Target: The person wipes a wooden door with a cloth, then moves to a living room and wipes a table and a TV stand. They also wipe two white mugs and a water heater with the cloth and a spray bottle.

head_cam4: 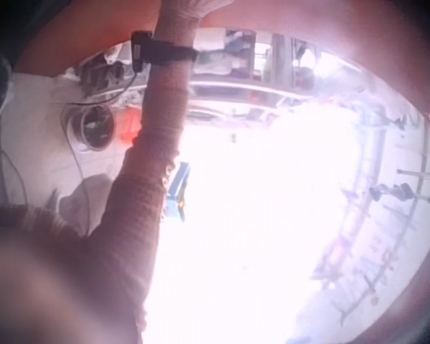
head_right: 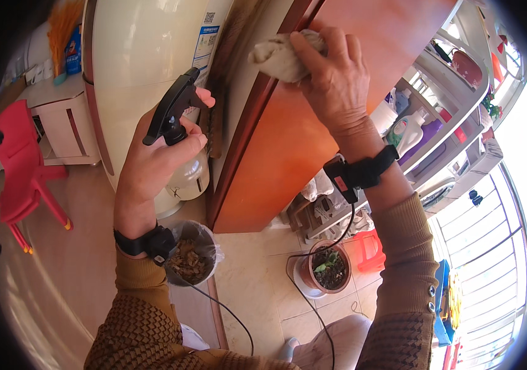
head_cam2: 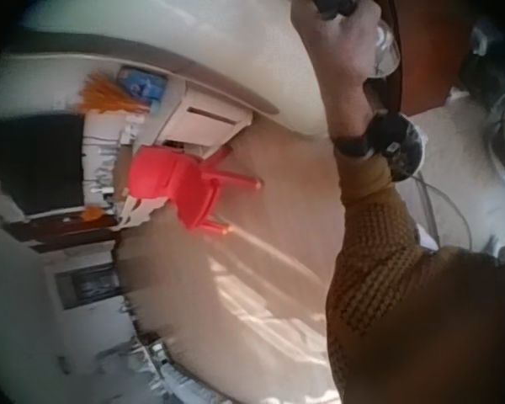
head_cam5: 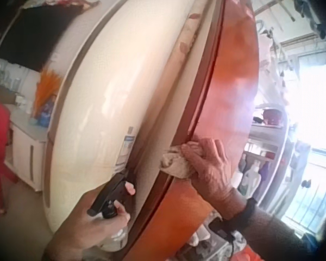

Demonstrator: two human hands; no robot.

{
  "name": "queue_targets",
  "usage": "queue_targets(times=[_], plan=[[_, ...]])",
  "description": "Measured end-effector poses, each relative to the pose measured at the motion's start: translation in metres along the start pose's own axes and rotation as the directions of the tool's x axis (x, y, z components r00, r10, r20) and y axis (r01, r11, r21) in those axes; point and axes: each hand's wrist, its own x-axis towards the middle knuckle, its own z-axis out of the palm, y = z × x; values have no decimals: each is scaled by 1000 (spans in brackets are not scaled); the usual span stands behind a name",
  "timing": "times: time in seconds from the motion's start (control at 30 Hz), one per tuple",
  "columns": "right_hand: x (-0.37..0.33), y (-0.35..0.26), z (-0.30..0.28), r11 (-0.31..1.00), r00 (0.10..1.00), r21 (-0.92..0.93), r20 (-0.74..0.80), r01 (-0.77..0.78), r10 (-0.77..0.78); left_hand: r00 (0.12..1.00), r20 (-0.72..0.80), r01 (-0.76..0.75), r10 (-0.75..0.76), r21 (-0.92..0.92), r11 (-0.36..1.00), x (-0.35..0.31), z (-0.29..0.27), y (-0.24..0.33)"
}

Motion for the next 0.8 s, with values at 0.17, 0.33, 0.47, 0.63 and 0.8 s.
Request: queue_targets(times=[0.17,0.33,0.47,0.63,0.8], plan=[[-37,-19,25,989,987,50,-68,-142,145,999,50,-12,19,-136,991,-4,0,5],[-208,-136,47,962,958,249,283,-108,35,995,98,-13,26,-134,991,-9,-2,9],[-250,-148,44,915,778,402,585,-36,-227,997,80,-7,10,-45,999,-5,3,9],[-204,-89,33,918,928,290,331,-271,170,996,67,-61,64,-44,997,-5,5,8],[-233,-123,57,907,912,225,292,-356,286,997,72,-26,17,119,993,-4,5,2]])
